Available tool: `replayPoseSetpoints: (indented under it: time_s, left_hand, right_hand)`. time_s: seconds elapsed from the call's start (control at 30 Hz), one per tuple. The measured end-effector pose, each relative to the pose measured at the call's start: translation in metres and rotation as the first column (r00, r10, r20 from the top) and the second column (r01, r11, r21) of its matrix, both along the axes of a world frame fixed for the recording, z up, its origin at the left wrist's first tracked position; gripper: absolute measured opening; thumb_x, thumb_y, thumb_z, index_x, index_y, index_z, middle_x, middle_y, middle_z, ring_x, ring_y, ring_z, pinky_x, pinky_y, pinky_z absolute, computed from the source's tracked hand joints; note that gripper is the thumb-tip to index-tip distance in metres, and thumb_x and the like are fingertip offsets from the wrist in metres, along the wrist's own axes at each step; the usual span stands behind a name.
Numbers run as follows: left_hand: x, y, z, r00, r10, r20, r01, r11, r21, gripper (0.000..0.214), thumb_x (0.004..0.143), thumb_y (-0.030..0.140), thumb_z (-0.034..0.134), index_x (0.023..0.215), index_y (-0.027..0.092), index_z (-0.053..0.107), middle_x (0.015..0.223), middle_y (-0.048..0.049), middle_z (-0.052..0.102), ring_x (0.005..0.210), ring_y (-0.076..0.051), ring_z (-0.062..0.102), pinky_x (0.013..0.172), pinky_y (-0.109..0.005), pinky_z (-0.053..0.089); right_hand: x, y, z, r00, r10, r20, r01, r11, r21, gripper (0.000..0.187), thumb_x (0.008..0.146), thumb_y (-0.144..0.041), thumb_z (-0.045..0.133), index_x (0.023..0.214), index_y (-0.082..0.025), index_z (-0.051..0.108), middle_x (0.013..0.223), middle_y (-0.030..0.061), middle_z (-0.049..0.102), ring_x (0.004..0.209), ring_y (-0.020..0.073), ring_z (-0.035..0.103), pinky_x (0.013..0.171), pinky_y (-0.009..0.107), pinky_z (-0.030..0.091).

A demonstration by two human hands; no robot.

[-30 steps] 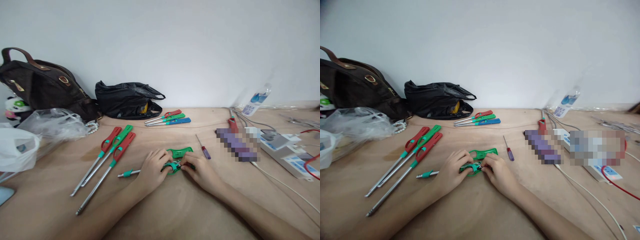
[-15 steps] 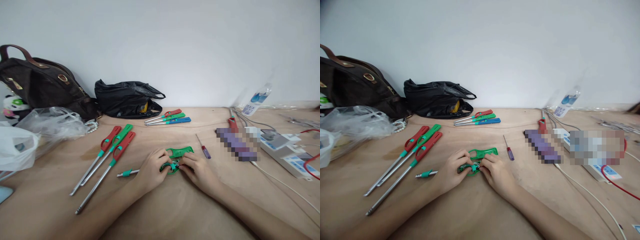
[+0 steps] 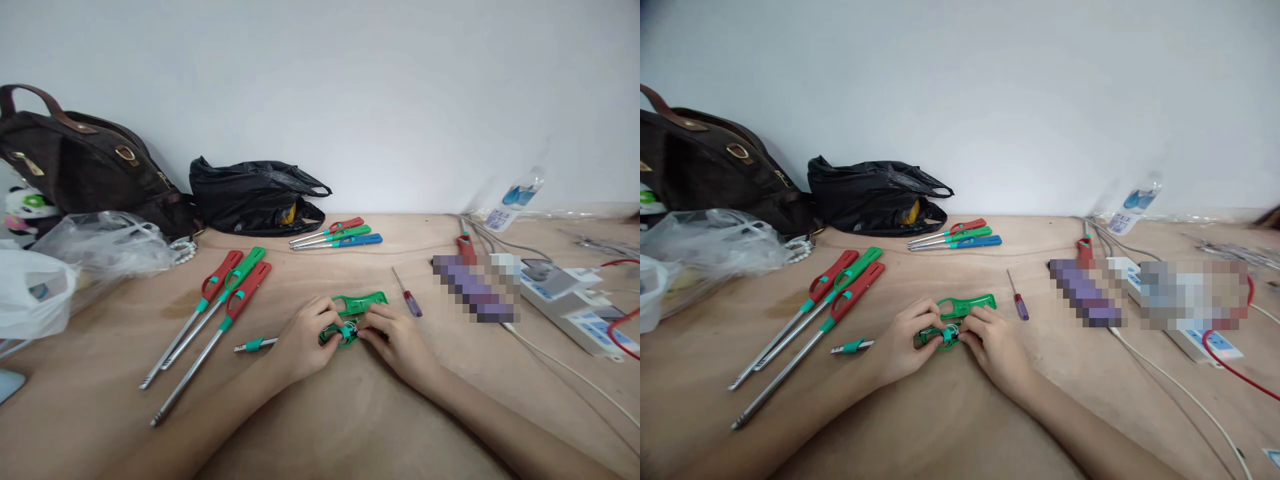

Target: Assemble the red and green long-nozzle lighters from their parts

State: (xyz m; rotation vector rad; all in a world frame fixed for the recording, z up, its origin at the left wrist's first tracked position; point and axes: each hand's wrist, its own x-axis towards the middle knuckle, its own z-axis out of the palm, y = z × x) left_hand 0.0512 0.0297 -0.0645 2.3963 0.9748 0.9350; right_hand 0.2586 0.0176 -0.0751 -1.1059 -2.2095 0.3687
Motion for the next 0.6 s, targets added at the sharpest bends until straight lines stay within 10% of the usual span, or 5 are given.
replayPoseSetpoints:
  time_s: [0.37, 0.6]
  left_hand:
    - [-0.0002, -0.0008, 0.0014, 1.000, -0.013, 0.008, 0.013, 1.000, 0.009, 0.009, 0.076, 0.012, 0.061, 0.080, 0.019, 0.057, 0.088, -0.0039, 0.057, 0.088, -0.021, 0.057, 0.075, -0.032, 0.048]
    - [0.0002, -0.0001, 0.0003, 1.000, -0.004, -0.016, 0.005, 0.999, 0.048, 0.008, 0.078, 0.012, 0.060, 0.077, 0.020, 0.056, 0.086, -0.0030, 0.057, 0.087, -0.020, 0.056, 0.074, -0.031, 0.048]
  right_hand:
    - [0.0003, -0.0011, 0.0002, 0.996, -0.006, -0.087, -0.001, 0.997, -0.073, 0.015, 0.089, -0.011, 0.058, 0.078, -0.021, 0.060, 0.084, 0.0023, 0.057, 0.076, 0.0175, 0.059, 0.067, 0.028, 0.048]
    - [0.0043, -0.0036, 0.0000, 0.987, 0.064, 0.144, -0.088, 0.982, 0.166, 0.020, 0.095, -0.014, 0.047, 0.088, -0.019, 0.064, 0.090, 0.0084, 0.060, 0.079, 0.0211, 0.058, 0.067, 0.033, 0.050]
